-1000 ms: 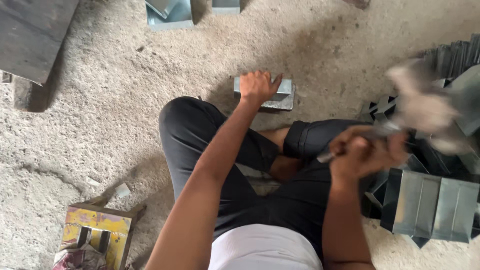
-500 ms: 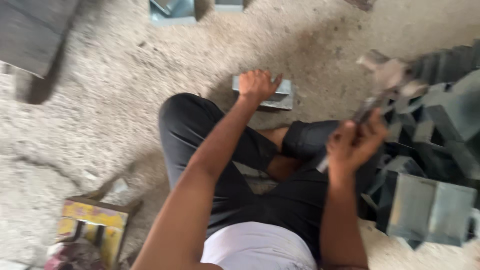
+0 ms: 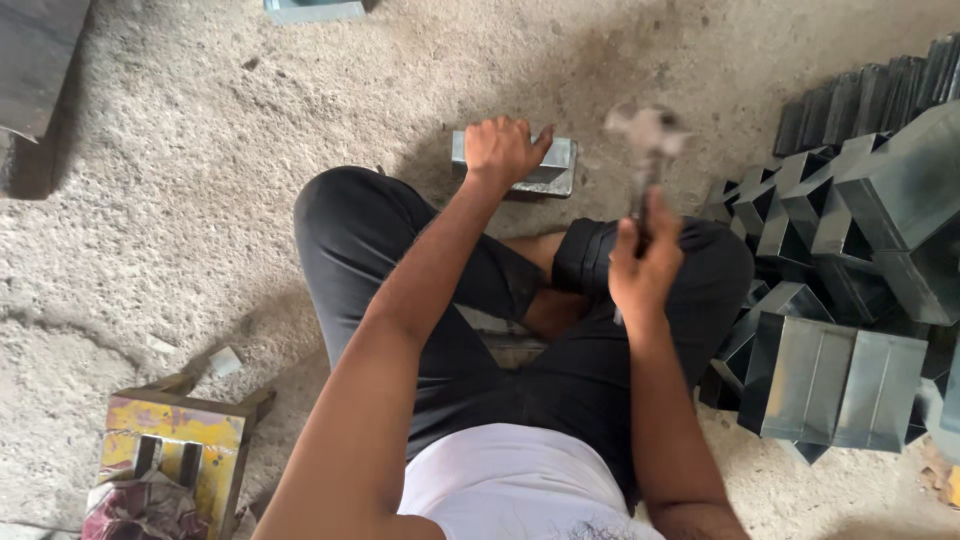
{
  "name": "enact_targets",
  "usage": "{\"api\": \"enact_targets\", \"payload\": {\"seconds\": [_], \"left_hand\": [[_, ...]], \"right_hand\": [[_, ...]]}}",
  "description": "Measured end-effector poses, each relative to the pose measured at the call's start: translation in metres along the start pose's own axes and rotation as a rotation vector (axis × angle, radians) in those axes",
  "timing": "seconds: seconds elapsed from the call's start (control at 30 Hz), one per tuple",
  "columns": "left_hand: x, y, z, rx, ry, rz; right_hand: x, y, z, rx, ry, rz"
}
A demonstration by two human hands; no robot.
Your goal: The person sits on the floor and uses a hammer to strike a small metal box placed on a metal block. They repeatedly adjust the box's position and orientation to hit different sides, then toss the finished piece aside to pick up another one from a nearby pile.
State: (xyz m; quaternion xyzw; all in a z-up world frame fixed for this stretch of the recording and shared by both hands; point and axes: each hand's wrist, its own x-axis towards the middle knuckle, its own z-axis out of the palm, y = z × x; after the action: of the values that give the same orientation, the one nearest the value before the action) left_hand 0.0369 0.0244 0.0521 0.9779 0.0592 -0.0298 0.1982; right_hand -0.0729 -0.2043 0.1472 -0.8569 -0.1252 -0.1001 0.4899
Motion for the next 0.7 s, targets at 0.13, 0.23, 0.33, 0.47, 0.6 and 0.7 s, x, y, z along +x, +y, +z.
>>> {"api": "enact_targets", "payload": {"seconds": [0.13,0.23,0.33,0.47,0.6,0.7], "left_hand": [[0.005,0.006,-0.007,0.022,0.045,0.008],[0.004,0.004,-0.006,0.001,-0.02,-0.008],[0.002,0.006,-0.003,-0.02,-0.055,-0.015],[0.002,0.005,-0.005,-0.019,-0.014,-0.004],[0.009,0.002,0.004,0.006,0.028,0.041],[-0.006,-0.001,0.021,-0.023,0.104,0.099]], "right_hand": [[0.022,0.01,-0.005,-0.281,-0.214,-0.098],[0.014,0.008,-0.009,-0.104,-0.161,0.227],[-0.009,0.003,0.0,0.062,-0.029,0.193],[-0.011,0.011,0.009,-0.199,-0.192,-0.04],[-0.001,0.025,0.0,0.003,-0.174,0.295],[-0.016,0.027,-0.003,0.248,-0.102,0.498]]}}
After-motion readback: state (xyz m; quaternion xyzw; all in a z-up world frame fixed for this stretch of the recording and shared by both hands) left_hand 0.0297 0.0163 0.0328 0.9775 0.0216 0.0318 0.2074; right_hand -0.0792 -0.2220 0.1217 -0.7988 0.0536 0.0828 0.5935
